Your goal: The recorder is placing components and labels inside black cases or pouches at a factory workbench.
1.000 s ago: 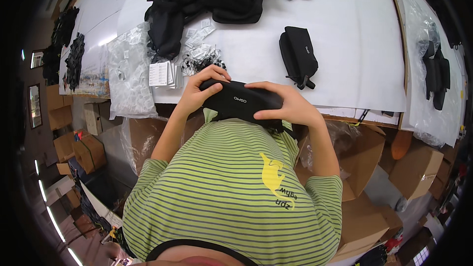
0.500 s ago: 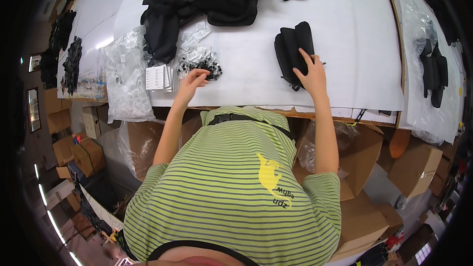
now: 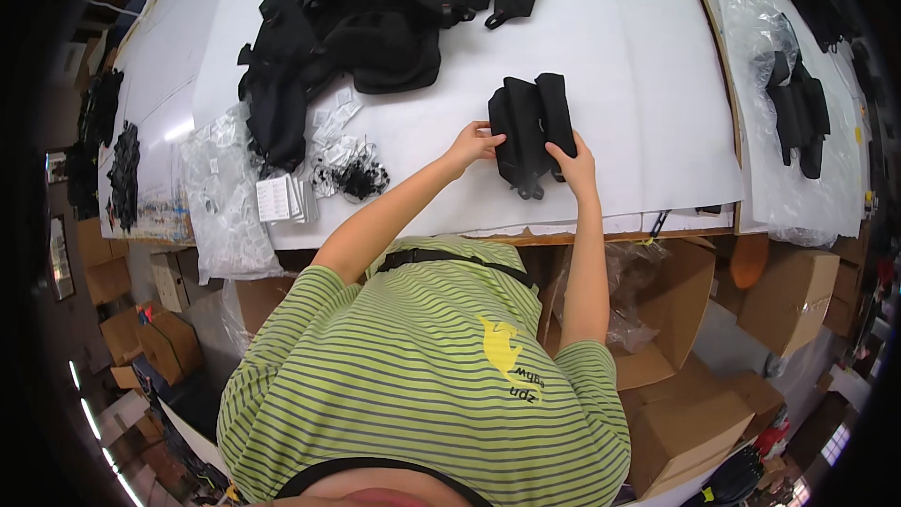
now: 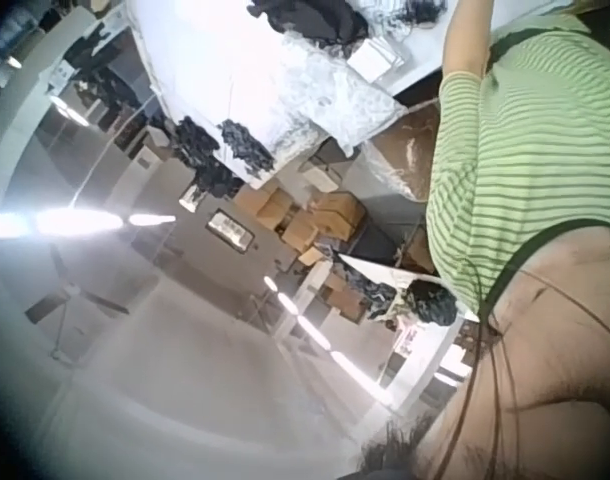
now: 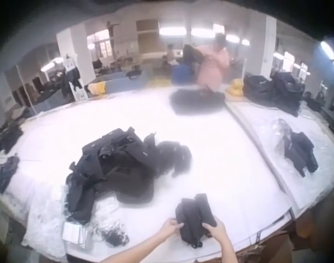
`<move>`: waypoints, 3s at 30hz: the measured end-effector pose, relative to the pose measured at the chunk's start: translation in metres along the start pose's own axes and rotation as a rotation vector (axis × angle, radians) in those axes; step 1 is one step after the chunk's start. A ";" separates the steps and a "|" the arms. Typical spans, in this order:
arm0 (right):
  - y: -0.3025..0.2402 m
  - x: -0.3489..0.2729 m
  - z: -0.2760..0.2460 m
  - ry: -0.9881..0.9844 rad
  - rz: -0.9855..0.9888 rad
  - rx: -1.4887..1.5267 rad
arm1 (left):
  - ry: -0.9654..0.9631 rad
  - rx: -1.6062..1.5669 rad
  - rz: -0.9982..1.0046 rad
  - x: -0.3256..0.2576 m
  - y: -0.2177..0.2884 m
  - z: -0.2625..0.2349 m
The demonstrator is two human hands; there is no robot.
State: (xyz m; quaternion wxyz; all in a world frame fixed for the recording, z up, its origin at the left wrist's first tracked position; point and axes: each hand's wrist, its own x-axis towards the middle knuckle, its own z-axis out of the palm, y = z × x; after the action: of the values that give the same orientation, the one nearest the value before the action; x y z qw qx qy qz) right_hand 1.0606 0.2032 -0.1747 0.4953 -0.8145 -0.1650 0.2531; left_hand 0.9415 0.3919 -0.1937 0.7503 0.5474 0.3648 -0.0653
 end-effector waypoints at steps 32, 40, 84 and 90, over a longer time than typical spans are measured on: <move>-0.007 -0.021 -0.019 0.177 -0.013 0.063 | 0.223 0.376 0.198 -0.001 0.001 0.090; -0.014 -0.021 -0.027 0.183 0.048 -0.017 | 0.154 0.305 0.201 -0.010 -0.008 0.075; -0.210 -0.095 0.109 -0.321 -0.515 0.286 | 0.373 0.123 0.775 -0.208 0.089 -0.100; -0.207 -0.101 0.119 -0.220 -0.516 0.321 | 0.316 0.042 0.698 -0.209 0.075 -0.076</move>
State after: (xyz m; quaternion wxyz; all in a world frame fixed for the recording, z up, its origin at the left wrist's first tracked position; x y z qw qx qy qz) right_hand 0.9055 0.3307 -0.0106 0.6444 -0.6252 -0.3765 0.2285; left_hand 0.7910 0.4243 -0.0161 0.6505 0.6574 0.2660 0.2720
